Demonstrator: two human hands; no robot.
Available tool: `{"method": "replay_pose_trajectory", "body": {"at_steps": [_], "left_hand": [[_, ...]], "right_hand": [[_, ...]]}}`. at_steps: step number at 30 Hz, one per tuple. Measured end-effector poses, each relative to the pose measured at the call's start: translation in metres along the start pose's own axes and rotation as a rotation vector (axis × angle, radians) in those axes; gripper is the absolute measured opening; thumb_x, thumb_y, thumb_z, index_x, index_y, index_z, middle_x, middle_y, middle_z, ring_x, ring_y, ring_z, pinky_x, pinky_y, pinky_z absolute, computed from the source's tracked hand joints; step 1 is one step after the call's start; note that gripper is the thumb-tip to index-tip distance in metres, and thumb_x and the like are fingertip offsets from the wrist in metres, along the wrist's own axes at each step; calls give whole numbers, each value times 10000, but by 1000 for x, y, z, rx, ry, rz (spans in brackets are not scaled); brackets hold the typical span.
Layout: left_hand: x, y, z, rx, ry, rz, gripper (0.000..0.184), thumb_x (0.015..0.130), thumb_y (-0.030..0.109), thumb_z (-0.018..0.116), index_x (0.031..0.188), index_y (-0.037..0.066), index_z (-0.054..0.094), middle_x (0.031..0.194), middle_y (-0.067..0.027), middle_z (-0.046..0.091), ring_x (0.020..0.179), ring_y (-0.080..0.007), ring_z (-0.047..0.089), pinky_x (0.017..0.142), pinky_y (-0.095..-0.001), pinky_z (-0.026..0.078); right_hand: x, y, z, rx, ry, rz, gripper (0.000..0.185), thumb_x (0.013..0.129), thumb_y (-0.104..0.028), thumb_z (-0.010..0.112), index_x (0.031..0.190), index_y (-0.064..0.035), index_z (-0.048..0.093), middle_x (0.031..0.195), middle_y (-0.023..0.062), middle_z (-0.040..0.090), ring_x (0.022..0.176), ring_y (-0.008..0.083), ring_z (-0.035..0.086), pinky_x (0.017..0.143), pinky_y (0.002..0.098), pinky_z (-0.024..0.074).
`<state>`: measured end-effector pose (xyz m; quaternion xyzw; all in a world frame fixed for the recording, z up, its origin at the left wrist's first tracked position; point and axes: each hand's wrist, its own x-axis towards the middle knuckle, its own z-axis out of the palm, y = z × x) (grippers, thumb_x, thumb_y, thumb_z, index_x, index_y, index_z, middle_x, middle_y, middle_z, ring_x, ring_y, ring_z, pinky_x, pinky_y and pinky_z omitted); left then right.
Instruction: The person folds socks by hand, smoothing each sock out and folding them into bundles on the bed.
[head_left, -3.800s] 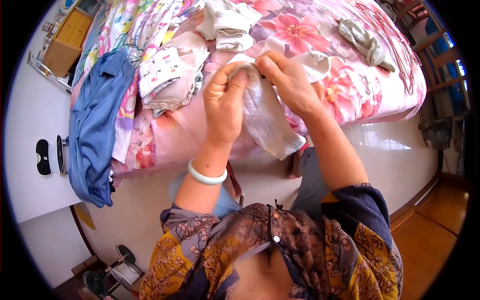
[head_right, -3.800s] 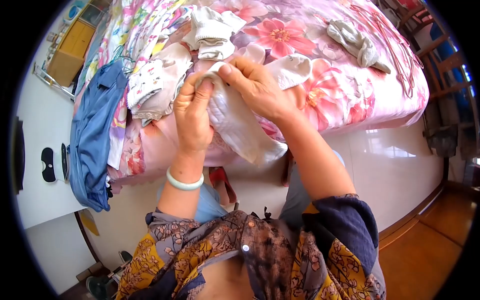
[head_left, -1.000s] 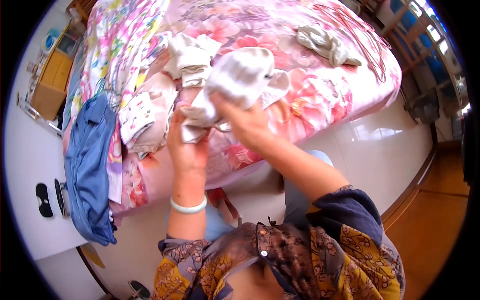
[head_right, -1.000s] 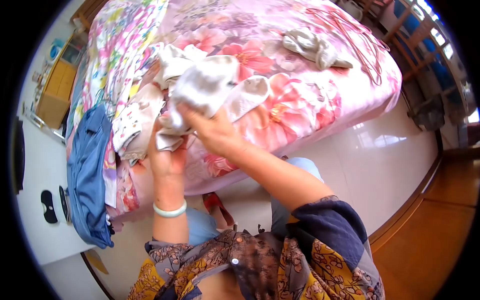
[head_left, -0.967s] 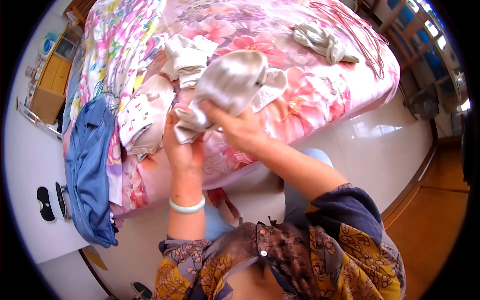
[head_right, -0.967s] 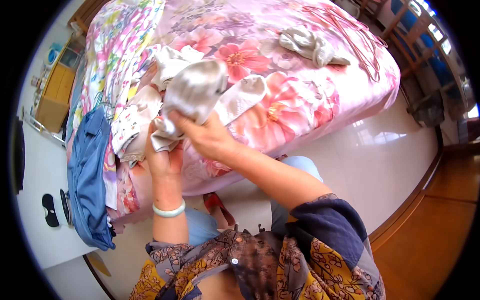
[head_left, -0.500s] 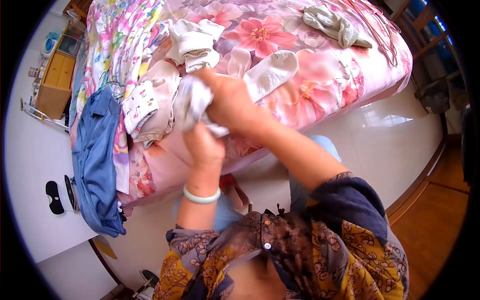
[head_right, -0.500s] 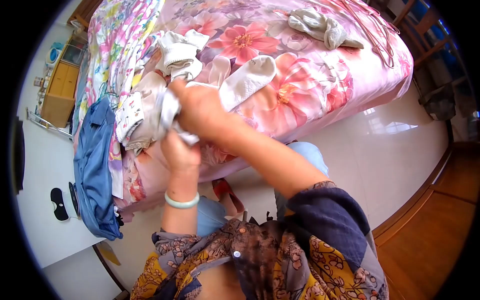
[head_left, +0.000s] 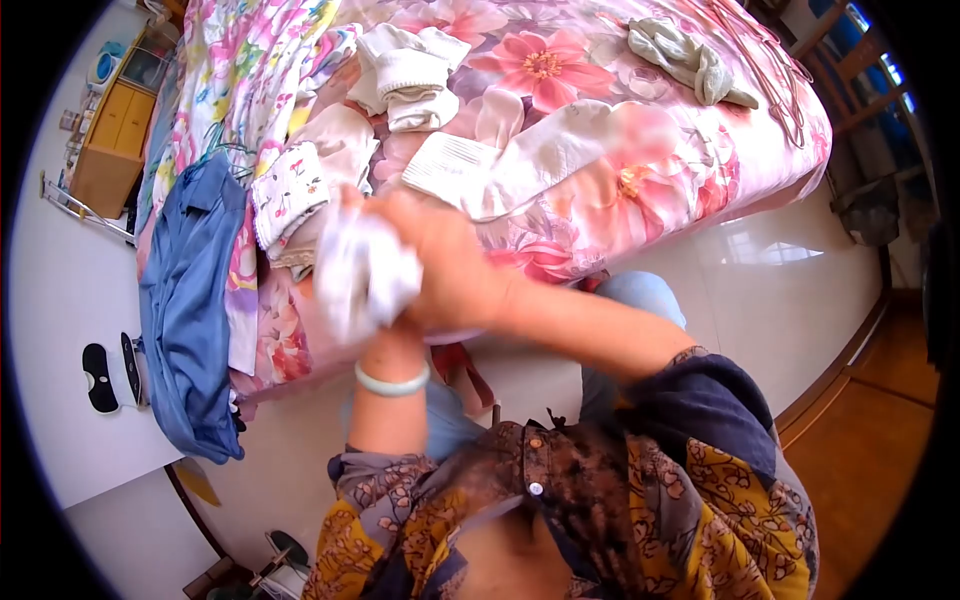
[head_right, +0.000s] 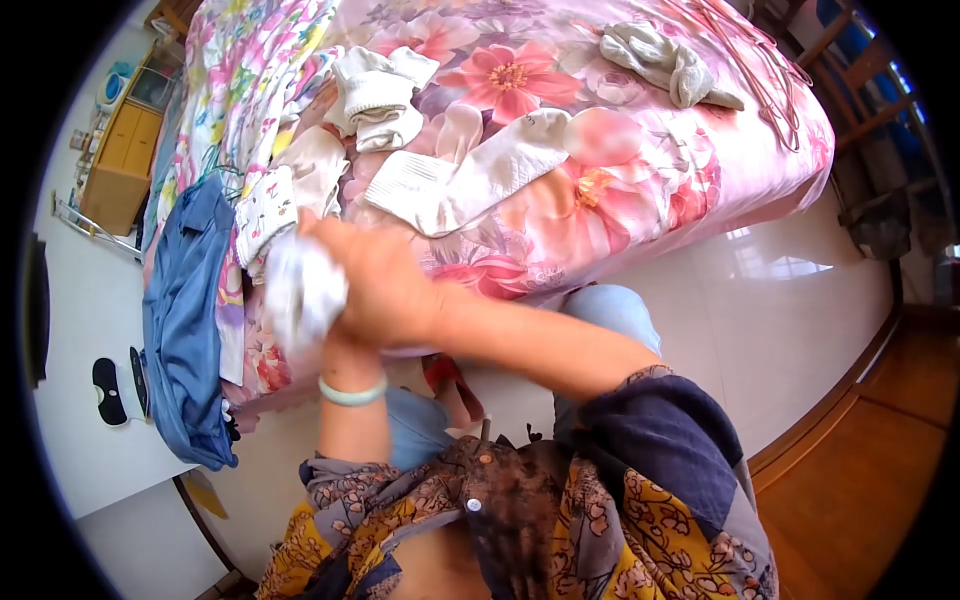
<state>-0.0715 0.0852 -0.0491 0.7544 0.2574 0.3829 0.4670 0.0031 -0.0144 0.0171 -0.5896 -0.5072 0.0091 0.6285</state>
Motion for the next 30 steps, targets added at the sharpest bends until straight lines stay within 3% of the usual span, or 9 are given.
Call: {"method": "replay_pose_trajectory", "body": {"at_steps": [3, 6, 8, 10, 13, 18, 23, 25, 30], "left_hand": [[1, 10, 3, -507, -187, -146, 215, 998, 257, 495, 1073, 66, 559, 1020, -23, 597, 927, -153, 576, 805, -292, 480], [-9, 70, 43, -923, 162, -505, 239, 1001, 243, 488, 1122, 51, 563, 1053, -25, 604, 948, -156, 587, 814, -316, 491], [-5, 60, 31, -878, -24, -396, 245, 989, 212, 498, 1147, 35, 561, 1067, -30, 606, 958, -145, 591, 806, -305, 504], [-7, 34, 15, 112, -20, 53, 241, 979, 216, 518, 1119, 28, 572, 1033, -49, 611, 939, -148, 595, 802, -294, 502], [-6, 38, 26, -99, 202, 9, 167, 969, 207, 540, 932, 52, 589, 851, -17, 582, 789, -122, 553, 731, -259, 486], [-10, 81, 48, -916, 55, -463, 232, 962, 188, 556, 783, 53, 616, 706, 38, 545, 623, -70, 481, 586, -220, 417], [14, 11, 27, -124, 146, 349, 200, 971, 172, 515, 816, 58, 572, 692, 13, 487, 587, -69, 433, 511, -227, 355], [-1, 29, 18, -316, 36, 80, 179, 961, 129, 502, 1101, 20, 480, 887, -46, 520, 765, -136, 496, 664, -254, 422], [-1, 50, 39, -343, -181, -24, 181, 978, 236, 554, 931, 71, 611, 762, 29, 557, 613, -62, 492, 547, -211, 387]], "right_hand": [[-5, 16, 2, -82, -99, -332, 464, 688, -134, 738, 1127, -99, 593, 754, 141, 609, 736, 322, 654, 671, 393, 516], [20, 34, -26, 22, 21, 145, 298, 773, -68, 665, 1052, -14, 575, 822, 170, 641, 742, 351, 645, 679, 361, 513], [31, 43, -22, 66, 69, 177, 368, 760, -109, 705, 1076, -13, 543, 824, 223, 646, 793, 430, 634, 645, 451, 500], [3, 21, -17, -143, -45, 162, 365, 747, -112, 698, 1074, -24, 559, 883, 219, 646, 779, 388, 649, 658, 425, 514], [-4, 11, -15, -73, -127, -224, 436, 720, -109, 706, 1128, -52, 565, 857, 141, 648, 739, 302, 661, 628, 394, 517], [32, 47, -40, -230, 5, 149, 351, 716, -144, 735, 972, -40, 518, 699, 196, 618, 641, 398, 626, 563, 442, 501], [-3, 15, -25, -291, -191, -261, 498, 701, -112, 681, 1179, -56, 553, 847, 119, 590, 719, 313, 630, 590, 399, 497], [-4, 16, -21, -158, -233, -264, 465, 730, -86, 642, 1190, -72, 572, 764, 96, 527, 697, 302, 594, 616, 401, 479], [19, 48, -44, -64, 8, 219, 404, 770, -122, 714, 1148, -58, 585, 921, 158, 659, 793, 304, 645, 714, 375, 520]]}}
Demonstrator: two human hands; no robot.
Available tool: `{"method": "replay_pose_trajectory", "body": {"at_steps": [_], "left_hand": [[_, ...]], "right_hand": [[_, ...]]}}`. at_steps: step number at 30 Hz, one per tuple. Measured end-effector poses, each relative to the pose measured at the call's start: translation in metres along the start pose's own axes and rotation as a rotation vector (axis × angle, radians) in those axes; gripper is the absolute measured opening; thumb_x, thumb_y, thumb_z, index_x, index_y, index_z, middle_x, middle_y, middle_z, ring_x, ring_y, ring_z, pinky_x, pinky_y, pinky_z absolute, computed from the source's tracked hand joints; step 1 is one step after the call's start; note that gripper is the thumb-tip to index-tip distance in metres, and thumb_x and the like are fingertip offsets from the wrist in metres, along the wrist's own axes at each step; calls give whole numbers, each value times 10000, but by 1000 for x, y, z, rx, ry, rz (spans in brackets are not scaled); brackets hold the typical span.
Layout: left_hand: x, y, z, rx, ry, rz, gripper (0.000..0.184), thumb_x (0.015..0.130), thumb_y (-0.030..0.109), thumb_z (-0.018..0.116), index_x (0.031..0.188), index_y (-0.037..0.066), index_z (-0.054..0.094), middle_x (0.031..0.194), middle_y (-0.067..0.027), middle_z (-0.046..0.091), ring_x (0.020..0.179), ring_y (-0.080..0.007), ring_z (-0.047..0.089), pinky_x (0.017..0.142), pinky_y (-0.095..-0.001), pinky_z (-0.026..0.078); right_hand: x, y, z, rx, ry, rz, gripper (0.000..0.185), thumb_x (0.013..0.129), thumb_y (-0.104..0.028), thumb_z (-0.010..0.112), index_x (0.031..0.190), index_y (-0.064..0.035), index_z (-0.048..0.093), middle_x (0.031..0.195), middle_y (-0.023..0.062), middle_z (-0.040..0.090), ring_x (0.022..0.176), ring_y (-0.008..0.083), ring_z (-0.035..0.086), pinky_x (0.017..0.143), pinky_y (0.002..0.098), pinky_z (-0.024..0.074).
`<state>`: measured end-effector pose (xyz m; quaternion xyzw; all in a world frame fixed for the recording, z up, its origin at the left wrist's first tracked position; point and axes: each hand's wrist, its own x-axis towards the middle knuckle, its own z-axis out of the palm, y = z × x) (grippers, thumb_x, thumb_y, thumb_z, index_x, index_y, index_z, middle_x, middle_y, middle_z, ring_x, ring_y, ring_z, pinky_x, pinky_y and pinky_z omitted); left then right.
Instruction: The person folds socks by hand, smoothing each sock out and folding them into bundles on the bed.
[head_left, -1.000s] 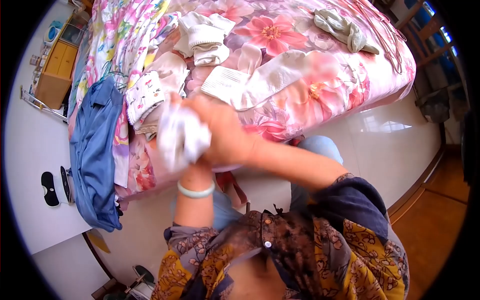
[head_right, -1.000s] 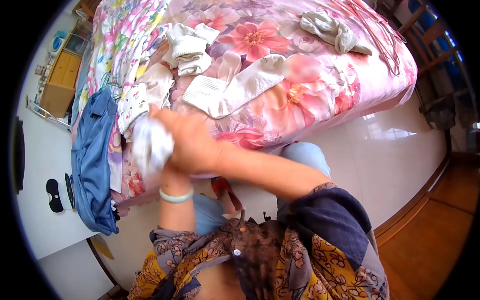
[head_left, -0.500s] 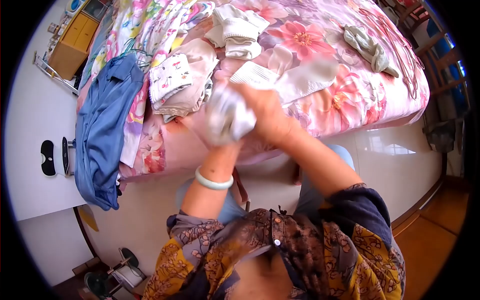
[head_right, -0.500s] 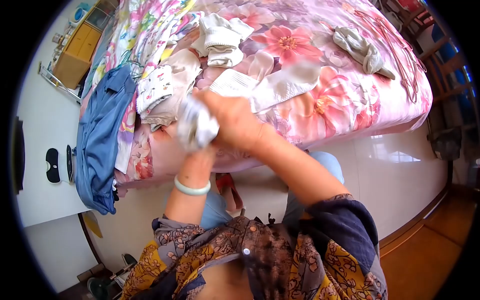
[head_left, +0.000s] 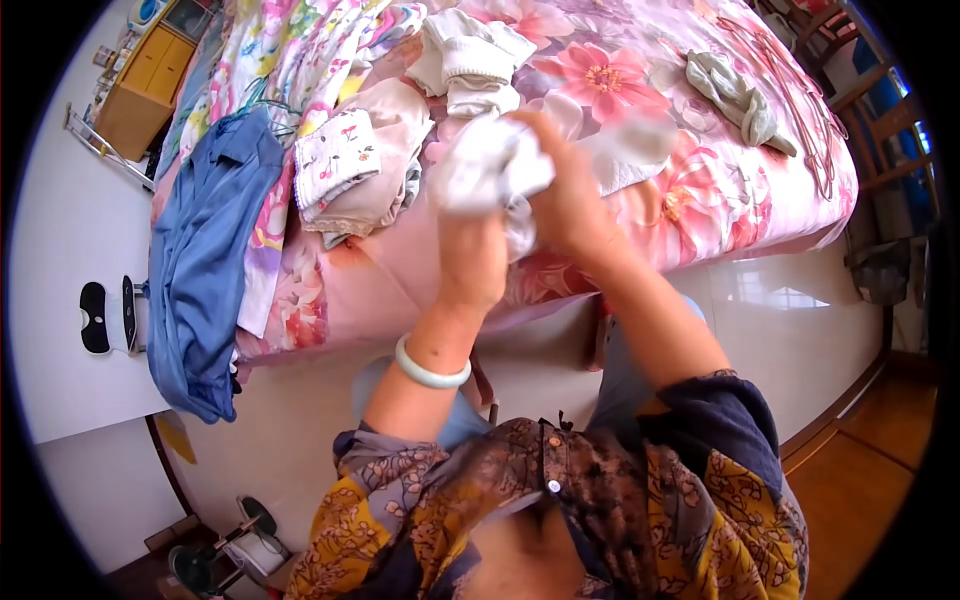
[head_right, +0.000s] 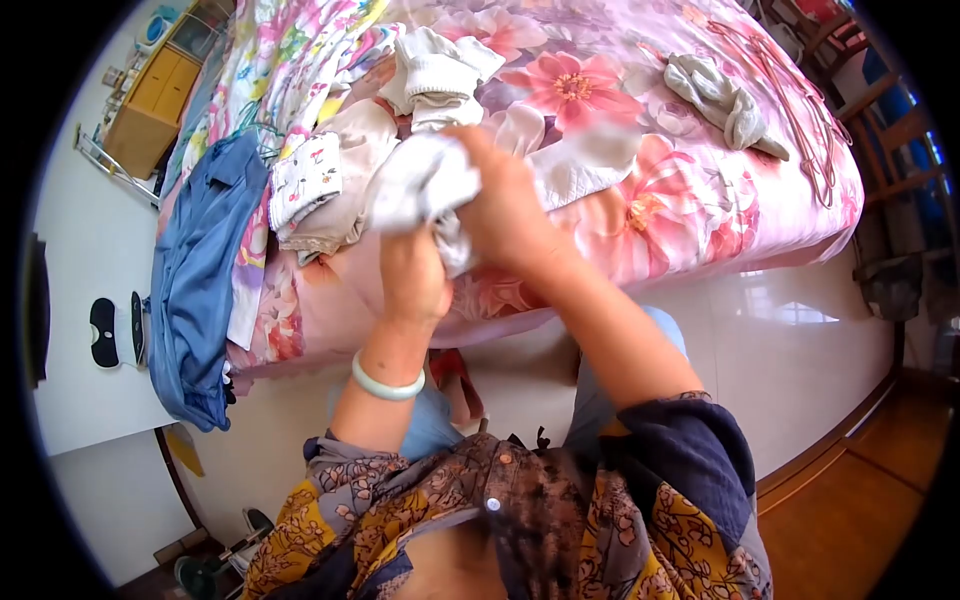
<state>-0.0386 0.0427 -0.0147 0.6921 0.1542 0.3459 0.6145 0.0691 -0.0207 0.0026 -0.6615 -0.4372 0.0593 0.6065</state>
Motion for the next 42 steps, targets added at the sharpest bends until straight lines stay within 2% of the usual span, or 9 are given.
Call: {"method": "replay_pose_trajectory", "body": {"at_steps": [1, 4, 5, 12, 17, 21, 33, 35, 42], "left_hand": [[-4, 6, 4, -344, -31, -258, 209, 993, 258, 545, 951, 70, 627, 761, 25, 586, 580, -53, 504, 538, -197, 386], [9, 38, 13, -747, 163, -491, 353, 977, 387, 556, 901, 50, 629, 808, 0, 618, 691, -55, 549, 611, -187, 425], [15, 22, -4, -824, -13, -449, 464, 924, 478, 603, 984, 18, 615, 877, -21, 636, 788, -74, 589, 693, -216, 470], [14, 37, -12, -275, -345, -258, 518, 837, 323, 768, 1160, -27, 563, 951, -12, 607, 814, -56, 514, 685, -204, 427], [12, 30, -2, -106, -130, -208, 241, 953, 195, 629, 825, -5, 667, 640, 102, 481, 572, 13, 369, 479, -193, 294], [14, 28, -11, -43, -77, -120, 267, 988, 194, 571, 822, 0, 650, 636, 110, 453, 574, 10, 345, 483, -194, 289], [19, 31, -39, -234, -158, -280, 157, 1007, 175, 519, 926, 52, 575, 785, 93, 483, 691, -1, 385, 615, -162, 330], [17, 30, -42, -326, -130, -298, 126, 999, 124, 514, 1075, 28, 545, 945, 24, 580, 855, -35, 524, 775, -192, 429], [18, 19, -46, -224, -173, -304, 188, 984, 98, 530, 1152, 17, 518, 1046, -44, 626, 953, -72, 572, 837, -224, 462]], "right_hand": [[9, 3, -10, 52, 26, 132, 334, 817, -122, 682, 1130, -40, 598, 928, 130, 665, 812, 250, 637, 732, 353, 510], [15, -8, -20, 493, 179, 439, 220, 933, -120, 584, 1098, 21, 617, 944, 52, 657, 875, 142, 593, 780, 309, 482], [16, -5, -18, 790, 259, 503, 247, 951, -139, 575, 1107, 50, 608, 954, 41, 643, 869, 142, 591, 764, 298, 478], [16, -14, -30, 580, 207, 540, 242, 943, -142, 581, 1100, 36, 628, 970, 55, 654, 850, 128, 600, 710, 284, 482], [12, -14, -31, 704, 117, 543, 356, 925, -179, 605, 1195, 47, 555, 1059, 92, 636, 919, 172, 602, 810, 306, 481], [19, 4, -41, 958, 168, 567, 237, 951, -132, 562, 1101, 47, 600, 976, 82, 657, 862, 166, 635, 730, 298, 516], [27, 21, -55, 914, 311, 462, 150, 958, -191, 574, 1000, -56, 620, 706, 16, 596, 541, 99, 536, 479, 248, 440], [28, 20, -58, 924, 330, 458, 170, 970, -210, 558, 1005, -52, 608, 680, 17, 580, 527, 102, 528, 479, 250, 439], [30, 17, -61, 874, 396, 412, 222, 977, -239, 552, 885, -56, 638, 679, 15, 592, 513, 95, 510, 482, 238, 422]]}}
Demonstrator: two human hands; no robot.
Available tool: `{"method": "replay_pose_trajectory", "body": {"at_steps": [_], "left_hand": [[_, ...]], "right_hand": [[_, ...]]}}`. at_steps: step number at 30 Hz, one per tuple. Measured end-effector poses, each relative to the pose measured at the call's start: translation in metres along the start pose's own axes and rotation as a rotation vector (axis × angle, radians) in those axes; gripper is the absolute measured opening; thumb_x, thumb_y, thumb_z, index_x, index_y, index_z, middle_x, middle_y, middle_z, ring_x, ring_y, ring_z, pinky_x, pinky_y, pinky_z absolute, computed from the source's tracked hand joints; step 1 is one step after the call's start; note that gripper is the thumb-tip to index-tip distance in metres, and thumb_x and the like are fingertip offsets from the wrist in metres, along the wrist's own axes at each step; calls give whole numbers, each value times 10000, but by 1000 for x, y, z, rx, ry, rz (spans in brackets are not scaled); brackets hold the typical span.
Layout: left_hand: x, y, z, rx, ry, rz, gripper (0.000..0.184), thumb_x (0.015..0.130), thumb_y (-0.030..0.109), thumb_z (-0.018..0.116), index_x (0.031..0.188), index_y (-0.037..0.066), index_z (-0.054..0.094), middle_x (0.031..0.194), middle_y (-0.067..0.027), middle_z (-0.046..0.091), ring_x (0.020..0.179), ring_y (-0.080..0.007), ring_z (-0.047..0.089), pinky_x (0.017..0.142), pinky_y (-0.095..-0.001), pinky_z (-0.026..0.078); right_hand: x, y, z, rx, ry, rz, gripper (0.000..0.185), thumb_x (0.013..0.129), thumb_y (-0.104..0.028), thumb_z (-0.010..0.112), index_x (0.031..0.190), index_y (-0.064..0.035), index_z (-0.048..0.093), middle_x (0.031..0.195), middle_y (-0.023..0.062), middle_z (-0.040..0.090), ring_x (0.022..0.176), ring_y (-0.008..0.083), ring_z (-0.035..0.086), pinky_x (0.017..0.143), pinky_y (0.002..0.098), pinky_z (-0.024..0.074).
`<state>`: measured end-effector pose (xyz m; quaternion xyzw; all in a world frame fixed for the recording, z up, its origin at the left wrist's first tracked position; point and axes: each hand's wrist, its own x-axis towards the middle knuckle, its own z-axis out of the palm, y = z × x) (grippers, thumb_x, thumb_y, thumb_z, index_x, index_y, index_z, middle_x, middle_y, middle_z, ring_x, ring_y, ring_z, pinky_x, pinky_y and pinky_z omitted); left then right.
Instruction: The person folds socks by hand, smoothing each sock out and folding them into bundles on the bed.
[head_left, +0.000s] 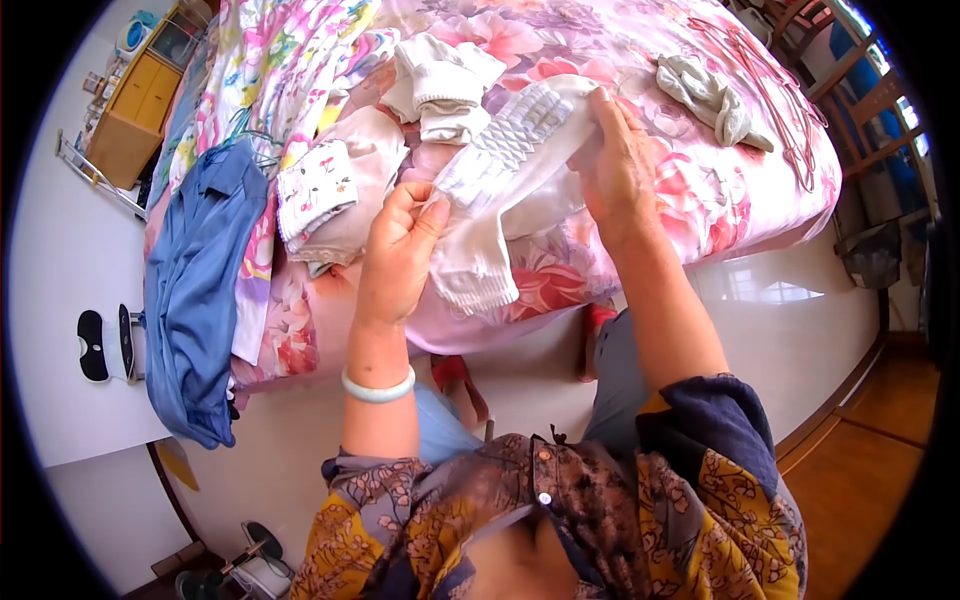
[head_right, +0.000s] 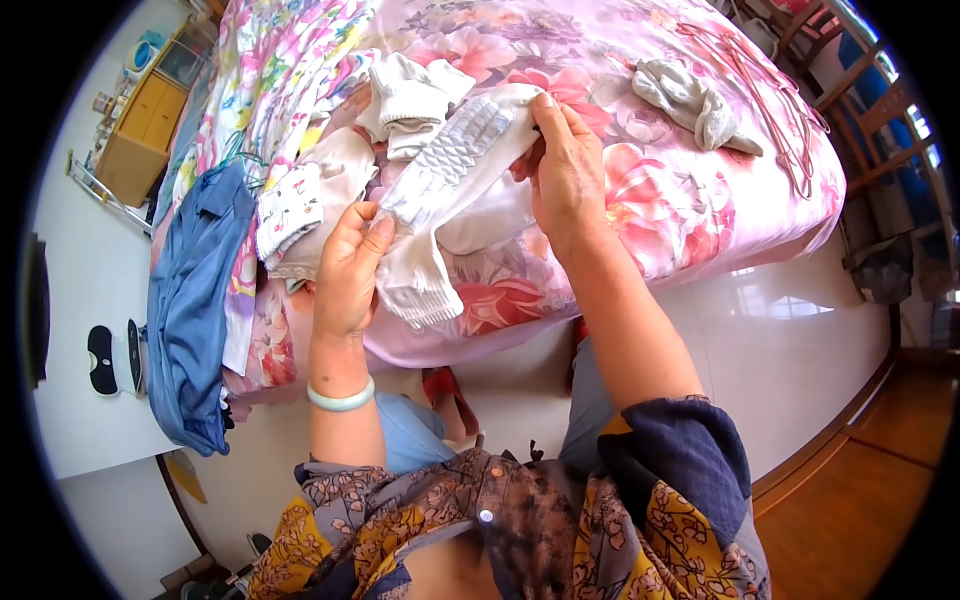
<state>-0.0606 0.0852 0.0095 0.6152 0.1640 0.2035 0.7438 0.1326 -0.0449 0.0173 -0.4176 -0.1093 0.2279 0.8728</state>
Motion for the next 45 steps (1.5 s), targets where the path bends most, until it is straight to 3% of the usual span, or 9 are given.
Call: {"method": "replay_pose_trajectory", "body": {"at_steps": [6, 14, 19, 20, 26, 34, 38, 41, 45], "left_hand": [[-3, 13, 8, -52, -62, -53, 420, 917, -24, 503, 1333, -13, 445, 1158, -96, 618, 1036, -124, 588, 899, -259, 464], [-7, 11, -2, -99, -113, -89, 306, 896, -50, 467, 1138, -41, 654, 1057, -93, 681, 919, -94, 633, 842, -221, 493], [-2, 7, -7, -369, -42, -88, 325, 921, -22, 451, 1215, -38, 589, 1103, -103, 664, 970, -136, 640, 882, -266, 504], [1, 7, -11, -440, -32, -79, 335, 923, -23, 442, 1231, -37, 575, 1107, -111, 663, 985, -150, 643, 896, -277, 506], [10, -2, -15, -641, 166, 35, 349, 934, -18, 411, 1257, -23, 544, 1199, -145, 617, 1071, -188, 614, 948, -332, 495], [7, -12, -3, -445, 240, 57, 324, 972, 40, 469, 1289, 2, 526, 1178, -99, 610, 1060, -174, 603, 903, -320, 510], [1, -5, -7, 360, 223, 32, 352, 963, 95, 553, 1305, 17, 524, 1014, -48, 592, 806, -123, 558, 643, -258, 467], [-5, 15, -4, 1048, 379, 204, 484, 915, 224, 652, 1326, 17, 503, 935, -44, 552, 795, -110, 523, 668, -252, 446], [-17, 32, 20, 349, 120, 206, 704, 824, 421, 746, 1309, -18, 487, 1072, -87, 556, 921, -147, 554, 778, -267, 471]], "right_hand": [[-6, 8, 12, -142, -51, 33, 142, 940, -120, 533, 983, -50, 649, 684, -8, 584, 507, 60, 467, 470, 206, 371], [-5, 8, 11, -15, 14, -7, 119, 925, -36, 480, 884, -70, 587, 643, 5, 545, 484, 62, 367, 474, 216, 289], [-14, 4, 20, 9, -151, 181, 354, 933, -55, 485, 1282, 0, 467, 884, 103, 636, 730, 205, 649, 636, 292, 508], [-18, 6, 19, -32, -247, 143, 504, 932, -62, 486, 1405, 9, 325, 1015, 143, 636, 905, 275, 673, 740, 351, 548], [-37, 5, 19, -472, -686, 506, 289, 923, -86, 533, 1202, -14, 554, 1029, 88, 643, 907, 163, 637, 725, 291, 528], [-53, 25, 30, -277, -580, 234, 274, 950, -164, 566, 1185, -24, 575, 958, 13, 611, 799, 70, 563, 670, 229, 485], [-47, 51, 21, -219, -661, 199, 211, 913, -114, 587, 1102, -20, 582, 892, -13, 602, 777, 64, 544, 658, 228, 460], [-50, 51, 25, -235, -593, 136, 119, 856, -50, 612, 966, -20, 579, 862, -2, 594, 783, 74, 546, 644, 249, 463], [-51, 55, 26, -258, -496, 200, 109, 840, -41, 629, 933, -21, 574, 818, 13, 586, 775, 84, 551, 640, 259, 469]]}}
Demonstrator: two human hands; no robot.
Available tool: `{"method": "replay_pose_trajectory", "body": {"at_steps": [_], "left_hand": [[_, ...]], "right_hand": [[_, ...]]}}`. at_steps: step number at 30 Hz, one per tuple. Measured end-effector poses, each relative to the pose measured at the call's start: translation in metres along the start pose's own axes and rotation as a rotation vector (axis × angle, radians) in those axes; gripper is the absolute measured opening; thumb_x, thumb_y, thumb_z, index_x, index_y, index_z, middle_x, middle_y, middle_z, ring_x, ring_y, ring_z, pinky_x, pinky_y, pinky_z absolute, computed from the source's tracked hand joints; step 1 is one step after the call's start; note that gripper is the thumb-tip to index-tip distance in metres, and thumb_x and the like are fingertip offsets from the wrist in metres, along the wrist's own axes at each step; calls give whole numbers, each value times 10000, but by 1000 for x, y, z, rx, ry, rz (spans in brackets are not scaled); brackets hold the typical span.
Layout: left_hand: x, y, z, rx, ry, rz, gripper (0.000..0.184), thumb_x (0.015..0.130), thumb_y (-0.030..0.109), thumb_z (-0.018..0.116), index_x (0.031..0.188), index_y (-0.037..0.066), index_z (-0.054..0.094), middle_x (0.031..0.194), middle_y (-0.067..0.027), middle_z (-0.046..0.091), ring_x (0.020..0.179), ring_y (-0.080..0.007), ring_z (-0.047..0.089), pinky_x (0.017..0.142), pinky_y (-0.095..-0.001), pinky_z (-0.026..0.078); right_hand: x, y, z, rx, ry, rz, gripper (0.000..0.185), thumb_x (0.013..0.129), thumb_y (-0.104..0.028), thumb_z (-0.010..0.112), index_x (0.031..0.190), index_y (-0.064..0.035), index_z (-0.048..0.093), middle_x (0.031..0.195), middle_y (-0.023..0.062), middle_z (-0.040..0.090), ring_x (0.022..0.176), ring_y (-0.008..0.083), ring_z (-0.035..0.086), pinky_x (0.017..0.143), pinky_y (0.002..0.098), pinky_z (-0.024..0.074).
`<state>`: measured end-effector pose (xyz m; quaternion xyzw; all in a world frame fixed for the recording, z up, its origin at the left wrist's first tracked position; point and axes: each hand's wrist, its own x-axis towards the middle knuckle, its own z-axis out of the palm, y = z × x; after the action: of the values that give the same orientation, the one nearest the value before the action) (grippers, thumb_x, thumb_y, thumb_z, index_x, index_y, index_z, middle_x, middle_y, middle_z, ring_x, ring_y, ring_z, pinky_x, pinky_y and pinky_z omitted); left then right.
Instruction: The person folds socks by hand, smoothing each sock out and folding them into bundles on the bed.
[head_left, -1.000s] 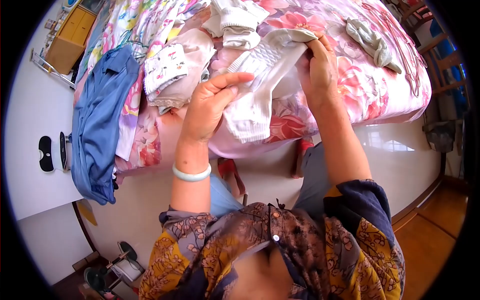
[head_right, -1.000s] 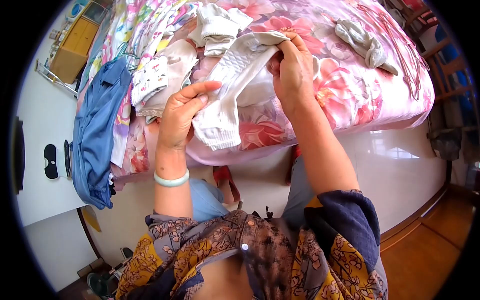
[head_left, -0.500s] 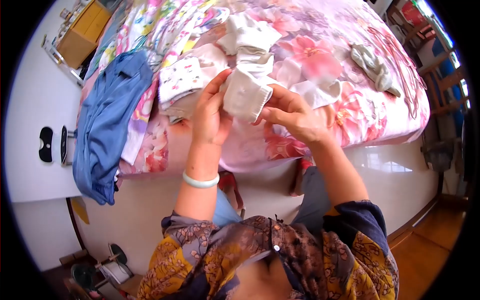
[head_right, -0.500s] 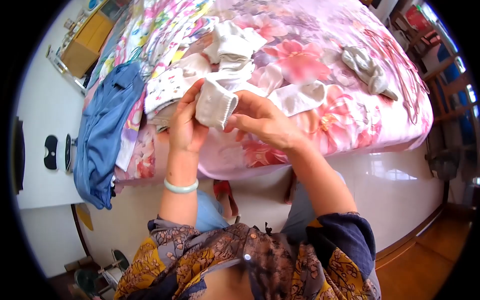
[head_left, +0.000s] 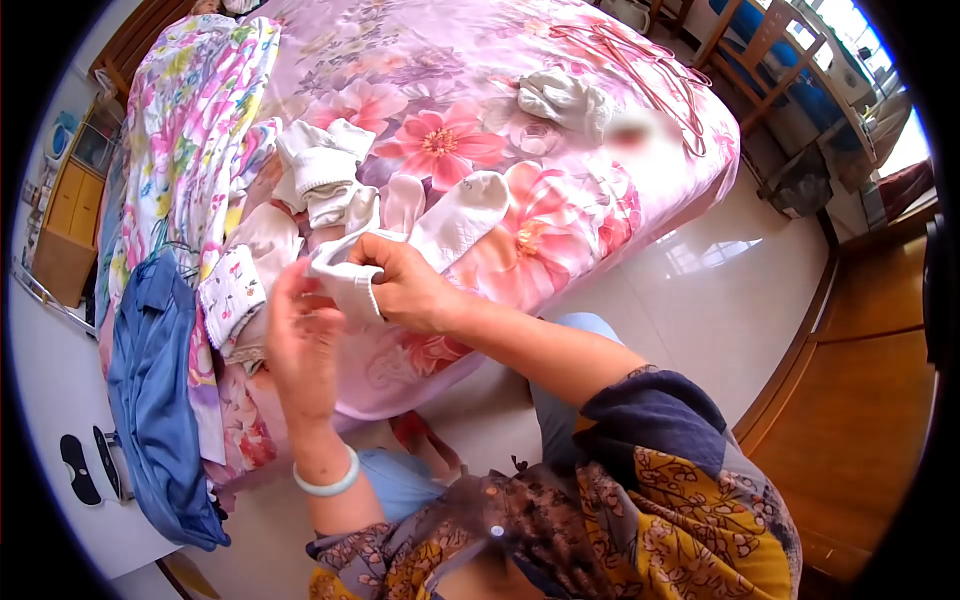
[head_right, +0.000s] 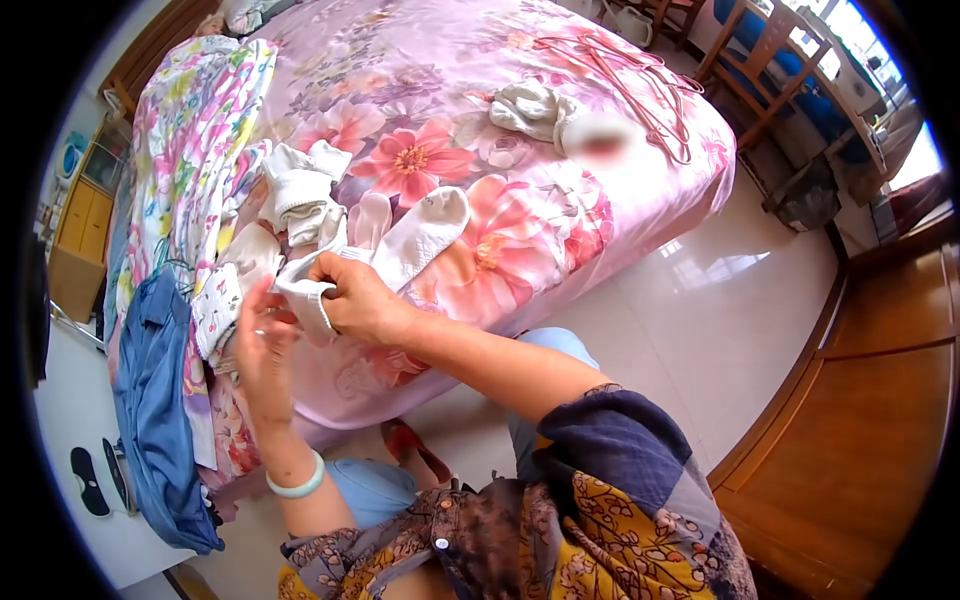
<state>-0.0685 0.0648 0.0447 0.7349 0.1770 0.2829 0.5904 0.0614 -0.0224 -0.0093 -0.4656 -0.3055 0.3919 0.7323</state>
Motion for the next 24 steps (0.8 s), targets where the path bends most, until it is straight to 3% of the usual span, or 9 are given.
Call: {"method": "replay_pose_trajectory", "body": {"at_steps": [3, 8, 10, 16, 17, 19, 20, 23, 24], "left_hand": [[-1, -6, 20, 308, -32, 148, 773, 769, 464, 780, 1303, -13, 488, 1127, -96, 559, 983, -151, 562, 809, -282, 479], [4, -10, 8, -53, 34, -57, 284, 884, 51, 686, 1143, -31, 608, 923, -19, 636, 820, -79, 577, 738, -206, 475], [5, -8, 1, 8, 62, -89, 257, 883, 40, 682, 1122, -30, 622, 900, -12, 636, 772, -60, 557, 688, -189, 459], [-8, 20, 1, -173, 63, -91, 253, 864, -25, 652, 1116, -28, 639, 874, 3, 633, 693, -14, 507, 581, -146, 368], [-9, 20, 8, -269, 77, -105, 248, 868, -11, 654, 1115, -27, 636, 873, 2, 633, 675, -10, 496, 564, -146, 353], [-6, 12, 15, -455, 121, -130, 241, 875, 16, 657, 1111, -25, 632, 871, -2, 634, 640, -2, 474, 530, -144, 322], [-3, 3, 6, -606, 38, -193, 222, 884, 33, 652, 1099, -13, 623, 855, -3, 629, 605, 12, 428, 482, -147, 277], [1, -2, 7, -897, -64, -342, 181, 918, 33, 589, 1099, 23, 585, 938, -20, 611, 611, 8, 398, 459, -147, 258], [2, -9, 5, -936, -115, -367, 200, 922, 73, 595, 1115, 38, 555, 981, -29, 605, 617, 1, 397, 469, -147, 272]], "right_hand": [[1, 3, 1, -247, 24, -139, 134, 823, -36, 656, 915, -17, 561, 795, 18, 575, 753, 87, 548, 634, 262, 470], [-1, -7, 2, -233, -46, 11, 183, 827, -11, 682, 954, -21, 550, 843, -19, 557, 789, 62, 513, 691, 235, 448], [1, -9, 0, -334, -52, -9, 157, 839, -20, 679, 923, -21, 547, 823, -33, 545, 756, 50, 491, 660, 229, 435], [5, -32, -4, -755, 154, -255, 245, 755, -95, 734, 851, -14, 523, 717, 136, 582, 640, 196, 567, 584, 339, 457], [4, -39, -3, -807, 175, -214, 224, 772, -54, 700, 909, -9, 529, 775, 111, 605, 715, 175, 580, 644, 313, 472], [16, -20, -11, -495, 205, -207, 245, 792, 5, 636, 1016, -5, 538, 893, 90, 629, 830, 157, 590, 732, 280, 477], [13, -31, -10, -257, 144, -58, 322, 814, 57, 564, 1128, -4, 533, 990, 80, 624, 920, 143, 580, 793, 260, 466], [15, -36, -8, 139, 160, 59, 290, 881, 53, 463, 1162, 15, 521, 928, 92, 628, 754, 134, 605, 602, 247, 474], [17, -34, -13, 267, 136, 91, 275, 905, 41, 447, 1169, 21, 523, 938, 104, 631, 758, 150, 622, 610, 257, 494]]}}
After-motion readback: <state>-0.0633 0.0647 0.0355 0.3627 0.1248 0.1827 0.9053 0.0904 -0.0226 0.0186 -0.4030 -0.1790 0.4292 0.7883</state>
